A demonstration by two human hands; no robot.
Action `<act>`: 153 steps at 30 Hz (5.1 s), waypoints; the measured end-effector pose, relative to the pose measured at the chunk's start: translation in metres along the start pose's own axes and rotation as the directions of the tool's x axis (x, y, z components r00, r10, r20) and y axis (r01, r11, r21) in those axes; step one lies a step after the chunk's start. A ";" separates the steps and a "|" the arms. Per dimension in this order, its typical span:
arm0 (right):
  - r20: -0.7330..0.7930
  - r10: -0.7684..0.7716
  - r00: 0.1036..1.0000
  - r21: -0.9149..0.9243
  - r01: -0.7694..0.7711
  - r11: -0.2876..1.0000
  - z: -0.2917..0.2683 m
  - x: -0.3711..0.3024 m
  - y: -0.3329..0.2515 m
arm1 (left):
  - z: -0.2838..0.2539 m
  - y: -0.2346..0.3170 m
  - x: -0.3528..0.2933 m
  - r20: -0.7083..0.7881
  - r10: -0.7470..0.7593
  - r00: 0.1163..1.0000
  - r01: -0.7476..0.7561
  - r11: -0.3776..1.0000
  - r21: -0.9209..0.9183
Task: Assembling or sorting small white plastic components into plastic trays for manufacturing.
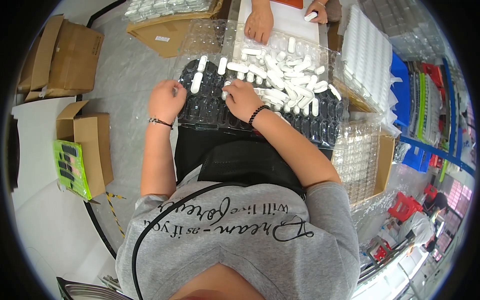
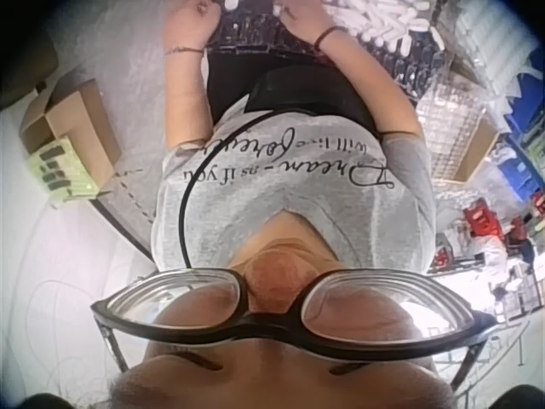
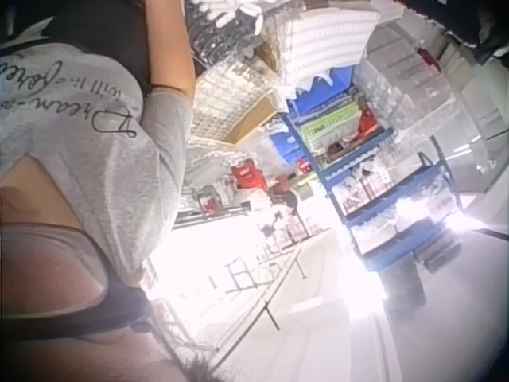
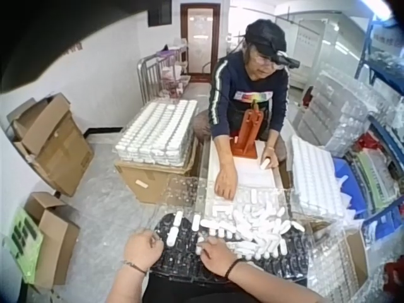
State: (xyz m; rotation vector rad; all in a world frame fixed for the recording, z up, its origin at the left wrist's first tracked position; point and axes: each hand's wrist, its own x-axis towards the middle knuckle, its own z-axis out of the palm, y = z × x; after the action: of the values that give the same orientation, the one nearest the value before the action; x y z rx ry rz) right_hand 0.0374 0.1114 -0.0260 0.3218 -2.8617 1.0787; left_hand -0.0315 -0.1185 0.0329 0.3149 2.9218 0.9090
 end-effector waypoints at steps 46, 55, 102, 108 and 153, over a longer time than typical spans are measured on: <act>-0.029 0.055 0.998 0.363 -0.040 0.931 -0.056 0.015 -0.040 | 0.023 0.041 -0.018 0.425 0.166 0.890 0.346 0.362 -0.866; -0.124 -0.083 0.989 0.372 0.124 0.920 -0.050 0.013 -0.043 | 0.037 0.044 -0.022 0.378 0.118 0.918 0.312 0.374 -0.874; -0.178 0.148 0.973 0.132 -0.126 0.983 -0.030 0.057 0.018 | 0.048 -0.011 -0.010 0.416 0.218 0.883 0.468 -0.332 -0.819; -0.043 -0.130 0.991 0.350 0.137 0.927 -0.038 0.036 -0.025 | 0.054 0.029 -0.011 0.453 0.013 0.891 0.449 0.107 -0.887; 0.449 0.397 0.801 0.715 -0.588 0.377 -0.048 0.009 -0.004 | 0.071 0.041 -0.022 0.320 0.093 0.943 0.213 0.570 -0.793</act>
State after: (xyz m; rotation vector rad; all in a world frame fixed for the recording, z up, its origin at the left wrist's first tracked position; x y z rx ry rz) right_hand 0.0289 0.1384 0.0137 -0.5176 -2.3377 2.6714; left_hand 0.0054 -0.0509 -0.0023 0.2454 1.8796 1.8526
